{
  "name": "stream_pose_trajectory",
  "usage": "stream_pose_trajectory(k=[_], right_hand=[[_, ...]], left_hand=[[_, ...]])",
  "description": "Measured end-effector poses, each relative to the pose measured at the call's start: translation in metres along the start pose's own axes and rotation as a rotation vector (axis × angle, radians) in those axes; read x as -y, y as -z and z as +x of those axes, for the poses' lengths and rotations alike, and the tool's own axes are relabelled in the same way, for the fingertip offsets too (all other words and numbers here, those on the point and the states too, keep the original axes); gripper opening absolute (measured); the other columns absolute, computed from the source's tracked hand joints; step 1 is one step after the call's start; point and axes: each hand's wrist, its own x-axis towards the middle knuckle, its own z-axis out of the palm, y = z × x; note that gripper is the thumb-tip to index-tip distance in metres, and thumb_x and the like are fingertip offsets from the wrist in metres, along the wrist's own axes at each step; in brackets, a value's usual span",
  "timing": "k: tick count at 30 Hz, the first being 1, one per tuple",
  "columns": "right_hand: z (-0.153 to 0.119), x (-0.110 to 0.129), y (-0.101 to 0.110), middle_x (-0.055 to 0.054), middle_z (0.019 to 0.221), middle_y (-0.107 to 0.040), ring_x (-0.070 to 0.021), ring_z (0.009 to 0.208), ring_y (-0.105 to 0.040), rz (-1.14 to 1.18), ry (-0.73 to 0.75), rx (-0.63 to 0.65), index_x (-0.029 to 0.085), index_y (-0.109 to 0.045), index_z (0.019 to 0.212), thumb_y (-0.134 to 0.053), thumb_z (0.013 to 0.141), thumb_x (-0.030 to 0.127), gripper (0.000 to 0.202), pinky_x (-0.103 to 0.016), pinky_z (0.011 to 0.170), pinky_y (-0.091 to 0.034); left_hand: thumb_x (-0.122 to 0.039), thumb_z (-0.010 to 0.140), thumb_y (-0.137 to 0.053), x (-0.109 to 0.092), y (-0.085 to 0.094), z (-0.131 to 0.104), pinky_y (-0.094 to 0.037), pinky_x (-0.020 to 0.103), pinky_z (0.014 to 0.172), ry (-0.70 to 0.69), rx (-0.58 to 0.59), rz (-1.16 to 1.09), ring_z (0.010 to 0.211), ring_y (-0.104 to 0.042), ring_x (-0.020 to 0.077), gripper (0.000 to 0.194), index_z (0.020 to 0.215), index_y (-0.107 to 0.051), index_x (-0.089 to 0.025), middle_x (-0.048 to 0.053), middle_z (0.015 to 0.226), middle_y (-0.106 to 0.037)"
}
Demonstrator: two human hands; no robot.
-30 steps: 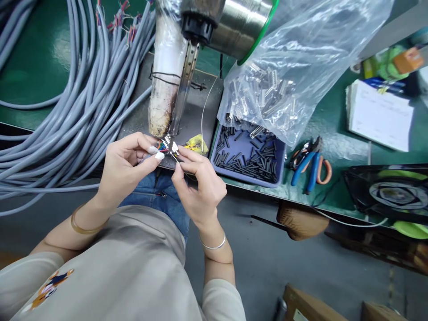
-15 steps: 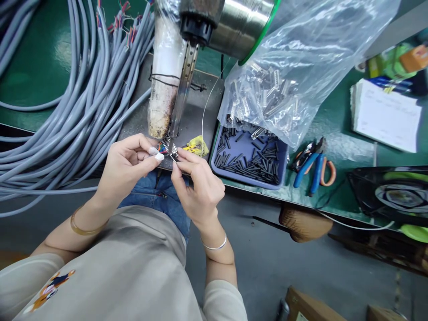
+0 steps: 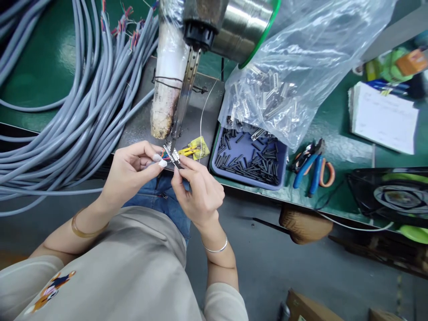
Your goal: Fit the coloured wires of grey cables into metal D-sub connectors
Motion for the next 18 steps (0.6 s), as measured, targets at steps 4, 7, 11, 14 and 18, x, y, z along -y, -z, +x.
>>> stream_pose_trajectory(k=[4,7,11,14,18], right_hand=[[-0.005,-0.002,0.002,-0.003,0.092,-0.081,-0.0140,0.083,-0.079,0.021,-0.002,0.003,0.020,-0.064,0.093,-0.073,0.087,0.008,0.017,-0.022,0.078,-0.064],[-0.010,-0.006,0.004,0.000,0.090,-0.080,-0.0150,0.079,-0.079,0.098,-0.094,-0.068,0.021,-0.064,0.096,-0.071,0.089,0.010,0.015,-0.026,0.074,-0.066],[-0.009,-0.010,0.009,0.001,0.083,-0.078,-0.0173,0.068,-0.078,0.238,-0.215,-0.282,0.020,-0.063,0.097,-0.069,0.093,0.017,0.008,-0.029,0.059,-0.067],[-0.002,-0.015,0.015,0.003,0.076,-0.073,-0.0174,0.060,-0.076,0.282,-0.207,-0.445,0.021,-0.064,0.096,-0.071,0.093,0.024,0.008,-0.027,0.047,-0.064],[0.005,-0.028,0.020,0.005,0.071,-0.067,-0.0151,0.051,-0.071,0.312,-0.110,-0.546,0.019,-0.064,0.092,-0.074,0.091,0.027,0.013,-0.022,0.039,-0.059]], left_hand=[[-0.017,0.076,-0.071,-0.001,0.000,-0.007,-0.043,0.019,0.057,-0.029,0.029,0.070,0.068,-0.062,0.0093,0.014,0.071,-0.057,-0.017,0.005,0.090,-0.073],[-0.017,0.082,-0.067,-0.001,0.006,-0.018,-0.043,0.021,0.059,-0.056,0.172,0.189,0.069,-0.062,0.0103,0.012,0.074,-0.059,-0.017,0.004,0.089,-0.074],[-0.014,0.089,-0.061,0.002,0.031,-0.035,-0.043,0.023,0.064,-0.120,0.587,0.526,0.067,-0.062,0.0113,0.011,0.080,-0.066,-0.017,0.002,0.081,-0.074],[-0.016,0.093,-0.059,-0.001,0.059,-0.047,-0.048,0.025,0.073,-0.148,0.771,0.736,0.081,-0.072,0.0157,0.015,0.094,-0.074,-0.019,0.004,0.096,-0.079],[-0.024,0.093,-0.066,-0.023,0.090,-0.055,-0.054,0.031,0.085,-0.348,0.460,0.811,0.093,-0.074,0.0211,0.013,0.097,-0.078,-0.024,0.006,0.106,-0.079]])
